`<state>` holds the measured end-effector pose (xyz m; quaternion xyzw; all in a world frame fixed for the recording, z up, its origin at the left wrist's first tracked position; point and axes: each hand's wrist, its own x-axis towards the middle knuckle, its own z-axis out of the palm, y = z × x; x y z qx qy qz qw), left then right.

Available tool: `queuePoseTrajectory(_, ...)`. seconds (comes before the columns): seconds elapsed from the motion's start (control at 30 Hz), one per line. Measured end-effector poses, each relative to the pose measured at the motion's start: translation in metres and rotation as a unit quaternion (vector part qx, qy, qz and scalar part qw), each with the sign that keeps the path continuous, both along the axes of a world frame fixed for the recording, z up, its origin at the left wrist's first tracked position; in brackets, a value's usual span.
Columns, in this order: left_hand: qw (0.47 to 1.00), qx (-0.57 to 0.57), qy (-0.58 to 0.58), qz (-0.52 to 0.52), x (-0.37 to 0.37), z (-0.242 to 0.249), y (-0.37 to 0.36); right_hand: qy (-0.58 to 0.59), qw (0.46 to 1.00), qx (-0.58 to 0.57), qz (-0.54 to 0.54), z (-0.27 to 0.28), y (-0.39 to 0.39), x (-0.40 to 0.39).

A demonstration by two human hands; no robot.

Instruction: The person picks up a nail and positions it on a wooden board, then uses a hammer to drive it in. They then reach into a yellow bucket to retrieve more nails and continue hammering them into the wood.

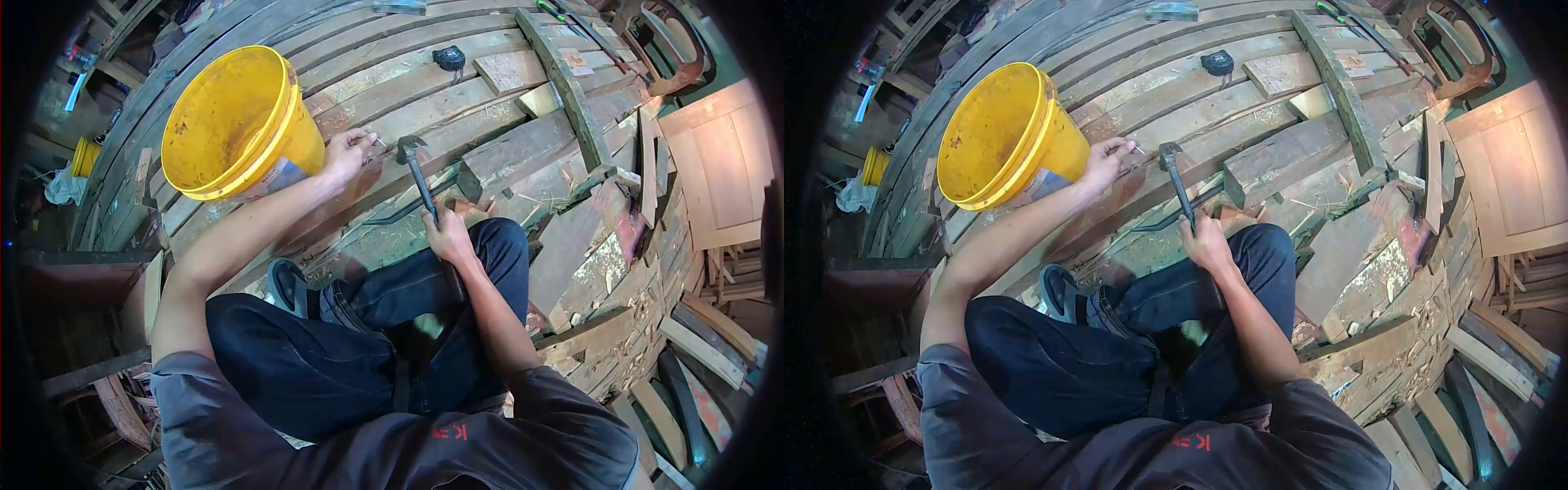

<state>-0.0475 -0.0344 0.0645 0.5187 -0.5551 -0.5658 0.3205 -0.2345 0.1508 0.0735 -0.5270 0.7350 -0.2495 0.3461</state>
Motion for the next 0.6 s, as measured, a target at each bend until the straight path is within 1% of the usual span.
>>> queuePoseTrajectory(0.1,0.999,-0.013,-0.034,-0.023,0.003,-0.006,-0.003,-0.014,1.000,-0.009,0.004,-0.006,-0.001,-0.003)
queuePoseTrajectory(0.2,0.991,-0.120,-0.041,-0.052,0.009,-0.011,-0.006,-0.029,1.000,-0.008,-0.001,-0.007,0.000,-0.005)
queuePoseTrajectory(0.23,0.979,-0.159,-0.108,-0.061,0.013,-0.011,-0.008,-0.037,0.999,-0.002,0.000,-0.012,-0.001,-0.007)
queuePoseTrajectory(0.3,0.939,-0.232,-0.240,-0.080,0.024,-0.011,-0.010,-0.043,0.999,0.004,-0.001,-0.016,-0.001,-0.008)
queuePoseTrajectory(0.4,0.953,-0.167,-0.234,-0.097,0.032,-0.012,-0.002,-0.042,0.999,-0.001,-0.002,-0.016,-0.001,-0.008)
queuePoseTrajectory(0.5,0.938,-0.196,-0.243,-0.149,0.038,-0.014,0.005,-0.034,0.999,-0.010,0.007,-0.015,-0.001,-0.008)
queuePoseTrajectory(0.6,0.954,-0.158,-0.200,-0.158,0.039,-0.034,0.004,-0.016,1.000,-0.007,0.019,-0.014,-0.002,-0.008)
